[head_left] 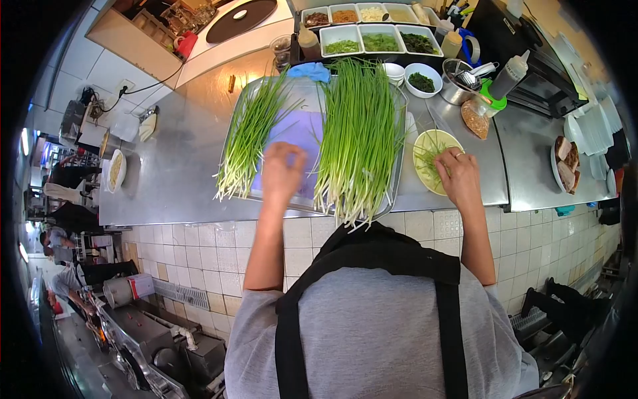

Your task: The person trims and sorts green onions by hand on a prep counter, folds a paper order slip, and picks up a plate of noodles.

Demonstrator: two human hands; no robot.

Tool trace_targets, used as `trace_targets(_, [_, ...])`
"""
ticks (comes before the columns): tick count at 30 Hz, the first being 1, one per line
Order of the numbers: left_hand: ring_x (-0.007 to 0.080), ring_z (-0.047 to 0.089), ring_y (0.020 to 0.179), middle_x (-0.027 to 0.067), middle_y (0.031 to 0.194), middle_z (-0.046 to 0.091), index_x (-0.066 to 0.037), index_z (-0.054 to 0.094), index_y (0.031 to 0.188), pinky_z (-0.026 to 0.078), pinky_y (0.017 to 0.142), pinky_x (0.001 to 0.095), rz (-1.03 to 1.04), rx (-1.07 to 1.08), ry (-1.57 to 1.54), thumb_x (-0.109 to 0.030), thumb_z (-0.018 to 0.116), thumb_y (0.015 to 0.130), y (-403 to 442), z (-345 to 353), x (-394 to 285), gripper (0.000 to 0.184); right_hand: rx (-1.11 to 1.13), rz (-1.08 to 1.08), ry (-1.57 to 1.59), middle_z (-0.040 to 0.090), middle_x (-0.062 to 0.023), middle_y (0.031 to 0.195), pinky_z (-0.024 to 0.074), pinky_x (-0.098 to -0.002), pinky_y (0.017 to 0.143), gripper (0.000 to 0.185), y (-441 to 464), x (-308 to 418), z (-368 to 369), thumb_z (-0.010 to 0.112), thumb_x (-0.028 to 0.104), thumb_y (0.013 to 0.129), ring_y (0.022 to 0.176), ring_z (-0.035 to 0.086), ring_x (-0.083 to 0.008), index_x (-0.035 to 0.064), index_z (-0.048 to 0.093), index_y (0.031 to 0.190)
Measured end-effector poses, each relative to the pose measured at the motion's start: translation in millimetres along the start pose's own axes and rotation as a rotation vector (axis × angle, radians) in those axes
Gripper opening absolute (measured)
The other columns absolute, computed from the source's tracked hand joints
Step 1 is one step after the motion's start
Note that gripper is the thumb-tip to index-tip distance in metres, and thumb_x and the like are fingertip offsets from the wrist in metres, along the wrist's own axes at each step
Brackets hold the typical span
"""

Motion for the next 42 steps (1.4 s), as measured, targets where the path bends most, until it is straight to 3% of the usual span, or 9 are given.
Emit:
trace_targets(2, [0.0319, 0.055, 0.087, 0.0164, 0.092, 0.058, 0.0, 0.063, 0.078, 0.043, 0.081, 0.0364, 0.014, 0.05, -0.033, -0.016, 0.068, 0.072, -11.3, 24.3, -29.5, 0.017, -0.014, -0.024, 0.096, 0.06, -0.0062, 0.083, 0.0403, -0.0359, 0.07, 0.006, 1.6, 13.0, 3.2, 0.063, 0.013, 0.076, 0.077, 0.057, -0.0245, 0.008, 0.063, 0.079])
trace_targets(5, [0.0288, 0.055, 0.087, 0.0146, 0.09, 0.057, 0.0, 0.064, 0.079, 0.044, 0.079, 0.0347, -0.019, 0.126, -0.016, -0.014, 0.067, 0.073, -19.2, 49.1, -28.8, 0.016, 0.001, -0.078, 0.213, 0.06, -0.0074, 0.082, 0.0421, -0.0363, 0.068, 0.008, 0.2, 35.0, 16.4, 0.062, 0.015, 0.077, 0.075, 0.057, -0.0255, 0.007, 0.063, 0.079])
trace_targets(12, [0.0103, 0.055, 0.066, 0.0028, 0.076, 0.058, 0.0, 0.065, 0.082, 0.042, 0.059, 0.022, -0.533, 0.254, -0.991, -0.015, 0.066, 0.08, -47.9, 51.2, -20.1, 0.016, 0.375, 0.119, 0.788, 0.059, -0.0121, 0.079, 0.0451, -0.0327, 0.06, 0.016, 0.4, 91.6, 48.3, 0.06, 0.019, 0.081, 0.067, 0.057, -0.0244, 0.0045, 0.064, 0.086])
trace_targets(13, [0.009, 0.054, 0.064, 0.0012, 0.073, 0.058, 0.0, 0.065, 0.084, 0.041, 0.057, 0.0211, -0.574, 0.302, -1.095, -0.016, 0.066, 0.081, -54.0, 51.5, -26.7, 0.016, 0.361, 0.117, 0.87, 0.057, -0.003, 0.074, 0.0406, -0.0238, 0.052, 0.019, 0.4, 93.4, 62.1, 0.06, 0.021, 0.085, 0.059, 0.052, -0.0096, 0.0022, 0.063, 0.087])
trace_targets(15, [0.0066, 0.053, 0.057, 0.0002, 0.068, 0.06, -0.001, 0.064, 0.093, 0.04, 0.052, 0.0185, -0.629, 0.367, -1.193, -0.017, 0.065, 0.082, -64.1, 52.5, -43.7, 0.02, 0.489, 0.287, 1.101, 0.056, -0.0009, 0.069, 0.0396, -0.0222, 0.05, 0.02, 2.6, 98.2, 72.0, 0.059, 0.022, 0.086, 0.056, 0.05, -0.0078, 0.0024, 0.062, 0.088])
trace_targets(19, [0.0089, 0.057, 0.064, 0.0042, 0.078, 0.063, 0.001, 0.062, 0.101, 0.044, 0.056, 0.0213, -0.523, 0.558, -1.134, -0.014, 0.061, 0.085, -72.6, 61.8, -63.8, 0.022, 0.542, 0.359, 1.268, 0.053, 0.0033, 0.063, 0.0377, -0.0191, 0.048, 0.017, 2.8, 96.1, 77.4, 0.06, 0.02, 0.086, 0.054, 0.048, -0.0038, 0.0039, 0.06, 0.086])
trace_targets(27, [0.0109, 0.059, 0.08, 0.0063, 0.095, 0.063, 0.0, 0.059, 0.106, 0.047, 0.062, 0.023, -0.536, 0.408, -1.281, -0.014, 0.06, 0.085, -46.0, 68.7, -80.0, 0.025, 0.573, 0.324, 1.151, 0.054, 0.0032, 0.064, 0.0377, -0.0182, 0.048, 0.016, -5.8, 76.2, 56.7, 0.064, 0.019, 0.082, 0.053, 0.047, -0.0032, 0.0027, 0.062, 0.083])
trace_targets(34, [0.0099, 0.059, 0.07, 0.0056, 0.085, 0.064, 0.001, 0.061, 0.1, 0.047, 0.06, 0.0214, -0.536, 0.441, -1.428, -0.01, 0.061, 0.084, -31.3, 81.5, -95.9, 0.02, 0.564, 0.431, 1.273, 0.057, 0.0012, 0.064, 0.0387, -0.0183, 0.047, 0.018, -19.0, 54.7, 44.4, 0.062, 0.02, 0.084, 0.051, 0.047, -0.004, 0.0027, 0.066, 0.085])
trace_targets(42, [0.0153, 0.064, 0.074, 0.0064, 0.085, 0.064, -0.001, 0.058, 0.104, 0.052, 0.061, 0.0234, -0.52, 0.522, -1.437, -0.012, 0.057, 0.087, -27.6, 85.1, -111.1, 0.021, 0.525, 0.481, 1.361, 0.06, -0.0003, 0.065, 0.0367, -0.018, 0.044, 0.015, -26.5, 50.8, 34.4, 0.061, 0.017, 0.084, 0.047, 0.046, -0.0041, 0.0038, 0.068, 0.087])
Point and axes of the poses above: each hand's wrist, its own y-axis towards the middle knuckle, its own z-axis out of the palm, x = y × z, the point moved 4 cm from there along y, towards the middle knuckle
